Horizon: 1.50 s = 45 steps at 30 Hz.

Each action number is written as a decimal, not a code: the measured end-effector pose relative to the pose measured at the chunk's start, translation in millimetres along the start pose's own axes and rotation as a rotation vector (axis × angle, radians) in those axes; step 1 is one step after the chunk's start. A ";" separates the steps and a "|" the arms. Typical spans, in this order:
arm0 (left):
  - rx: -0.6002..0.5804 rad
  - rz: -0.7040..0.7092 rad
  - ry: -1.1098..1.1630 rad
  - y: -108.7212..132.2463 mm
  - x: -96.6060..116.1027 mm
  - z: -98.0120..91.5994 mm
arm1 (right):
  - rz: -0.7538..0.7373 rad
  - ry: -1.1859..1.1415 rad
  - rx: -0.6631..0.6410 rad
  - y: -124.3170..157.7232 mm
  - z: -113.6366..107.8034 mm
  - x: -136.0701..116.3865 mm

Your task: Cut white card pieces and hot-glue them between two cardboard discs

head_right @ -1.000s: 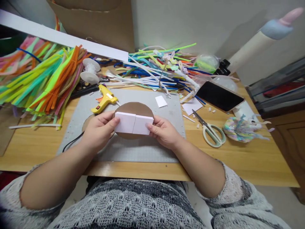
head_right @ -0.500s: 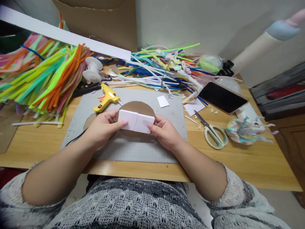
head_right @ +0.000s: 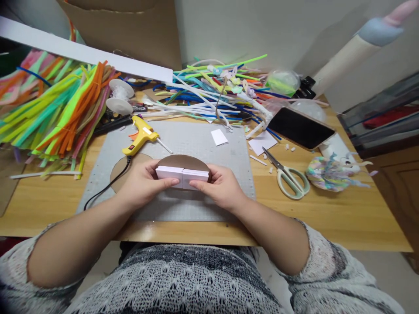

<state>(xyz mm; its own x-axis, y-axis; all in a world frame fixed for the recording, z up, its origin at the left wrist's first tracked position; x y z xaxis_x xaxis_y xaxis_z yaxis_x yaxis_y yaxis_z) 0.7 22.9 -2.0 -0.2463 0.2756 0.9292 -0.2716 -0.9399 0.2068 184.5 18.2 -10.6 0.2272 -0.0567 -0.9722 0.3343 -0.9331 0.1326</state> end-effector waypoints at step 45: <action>-0.022 -0.187 0.193 -3.6 -5.3 6.3 | 0.240 -0.230 -0.190 -10.7 -2.7 6.3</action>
<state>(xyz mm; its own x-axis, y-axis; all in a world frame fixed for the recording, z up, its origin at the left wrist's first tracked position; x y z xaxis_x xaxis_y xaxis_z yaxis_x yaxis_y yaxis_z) 8.9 23.6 -5.7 -0.3621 0.4797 0.7993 -0.3489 -0.8648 0.3610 184.8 28.8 -17.7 0.1160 -0.3639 -0.9242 0.4649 -0.8024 0.3743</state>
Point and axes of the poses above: each hand's wrist, its own y-axis away from the middle knuckle, its own z-axis out of the palm, x = y × z, the point moved 3 cm from there along -y, towards the middle knuckle, and after that the axes turned 15 degrees about y, right-handed, at the moved point
